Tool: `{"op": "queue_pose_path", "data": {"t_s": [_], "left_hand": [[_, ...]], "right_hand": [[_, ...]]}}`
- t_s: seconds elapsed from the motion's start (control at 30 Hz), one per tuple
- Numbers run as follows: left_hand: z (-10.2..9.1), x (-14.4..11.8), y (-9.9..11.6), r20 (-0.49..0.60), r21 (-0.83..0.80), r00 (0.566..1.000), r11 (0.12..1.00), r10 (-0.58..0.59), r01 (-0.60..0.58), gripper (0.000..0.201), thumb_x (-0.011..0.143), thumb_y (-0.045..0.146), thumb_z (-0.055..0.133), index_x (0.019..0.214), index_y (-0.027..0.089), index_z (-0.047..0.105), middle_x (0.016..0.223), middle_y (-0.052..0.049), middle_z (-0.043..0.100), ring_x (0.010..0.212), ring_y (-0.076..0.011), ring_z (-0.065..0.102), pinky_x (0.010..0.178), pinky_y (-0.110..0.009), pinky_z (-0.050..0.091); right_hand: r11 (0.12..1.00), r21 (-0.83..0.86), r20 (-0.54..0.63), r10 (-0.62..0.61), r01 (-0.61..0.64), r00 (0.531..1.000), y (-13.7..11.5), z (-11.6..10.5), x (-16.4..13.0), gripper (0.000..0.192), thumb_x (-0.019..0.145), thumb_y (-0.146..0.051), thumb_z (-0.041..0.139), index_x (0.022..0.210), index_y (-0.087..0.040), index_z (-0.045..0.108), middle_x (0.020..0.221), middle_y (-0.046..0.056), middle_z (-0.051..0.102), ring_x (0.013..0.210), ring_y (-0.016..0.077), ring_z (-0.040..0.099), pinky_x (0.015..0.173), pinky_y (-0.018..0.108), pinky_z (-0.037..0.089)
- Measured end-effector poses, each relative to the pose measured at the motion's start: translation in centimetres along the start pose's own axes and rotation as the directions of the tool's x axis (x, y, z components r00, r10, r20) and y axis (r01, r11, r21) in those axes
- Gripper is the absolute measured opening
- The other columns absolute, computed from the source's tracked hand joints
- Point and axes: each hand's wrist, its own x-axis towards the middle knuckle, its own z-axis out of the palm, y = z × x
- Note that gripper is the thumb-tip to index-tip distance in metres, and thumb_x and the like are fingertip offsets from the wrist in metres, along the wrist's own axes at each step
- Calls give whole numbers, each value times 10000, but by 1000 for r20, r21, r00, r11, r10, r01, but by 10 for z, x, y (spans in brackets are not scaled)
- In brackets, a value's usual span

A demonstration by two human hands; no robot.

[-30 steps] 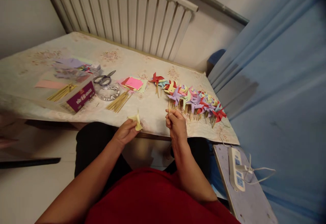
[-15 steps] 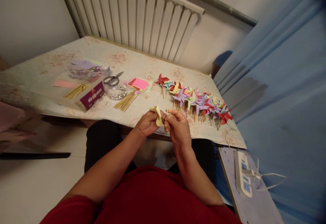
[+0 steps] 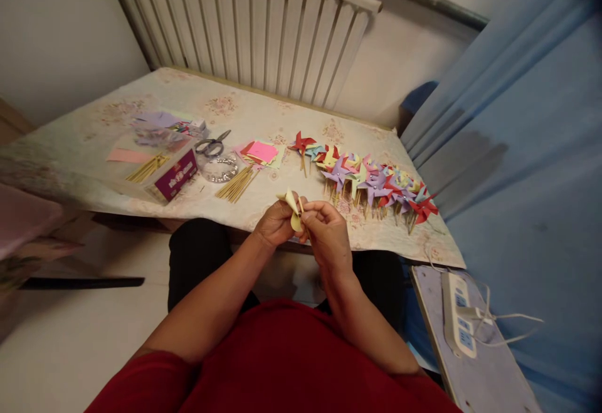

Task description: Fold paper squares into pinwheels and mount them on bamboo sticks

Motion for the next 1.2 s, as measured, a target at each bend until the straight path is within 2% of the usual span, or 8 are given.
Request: {"op": "queue_pose_path", "data": {"t_s": [0.07, 0.27, 0.47, 0.73, 0.93, 1.2], "left_hand": [[-1, 0, 0, 10, -2, 1000, 1000, -10, 10, 372, 678, 303, 834, 744, 199, 482, 682, 49, 537, 386, -117, 530, 348, -250, 452], [-3, -3, -1, -49, 6, 999, 1000, -21, 21, 334, 726, 292, 794, 748, 201, 474, 676, 44, 537, 397, -104, 524, 336, -215, 422], [-1, -4, -1, 46, -39, 999, 999, 8, -6, 285, 752, 240, 772, 740, 194, 492, 715, 49, 563, 343, -94, 513, 332, -224, 422], [1, -3, -1, -41, -31, 999, 999, -20, 19, 292, 760, 223, 745, 709, 181, 461, 651, 60, 563, 327, -103, 504, 317, -246, 475], [1, -3, -2, -105, -102, 993, 994, -50, 39, 269, 816, 200, 682, 682, 182, 450, 643, 51, 551, 335, -118, 528, 311, -244, 468], [1, -3, -2, -59, -43, 998, 999, -28, 25, 302, 776, 228, 740, 678, 177, 459, 638, 56, 550, 329, -100, 507, 325, -241, 475]], "right_hand": [[1000, -3, 8, -7, 7, 1000, 1, 1, -1, 179, 672, -254, 694, 825, -193, 623, 521, -53, 606, 399, 100, 539, 362, 178, 421], [1000, -13, 19, 1, -1, 1000, 1, 3, -3, 176, 674, -256, 696, 819, -195, 618, 523, -54, 610, 374, 86, 506, 353, 175, 415], [1000, -19, 27, 5, -4, 1000, 3, 2, -2, 176, 683, -253, 691, 831, -192, 619, 523, -51, 624, 372, 89, 516, 359, 176, 422], [1000, -18, 44, 21, -20, 999, 5, 0, -1, 197, 678, -264, 702, 837, -193, 611, 515, -61, 633, 368, 90, 527, 359, 166, 413], [1000, -12, 39, 25, -25, 999, 4, 0, -2, 191, 665, -249, 700, 826, -193, 613, 517, -62, 639, 362, 89, 529, 353, 164, 409], [1000, -4, 37, 26, -26, 999, 2, 1, -1, 200, 658, -258, 710, 819, -193, 610, 516, -65, 632, 364, 84, 525, 354, 159, 410]]}}
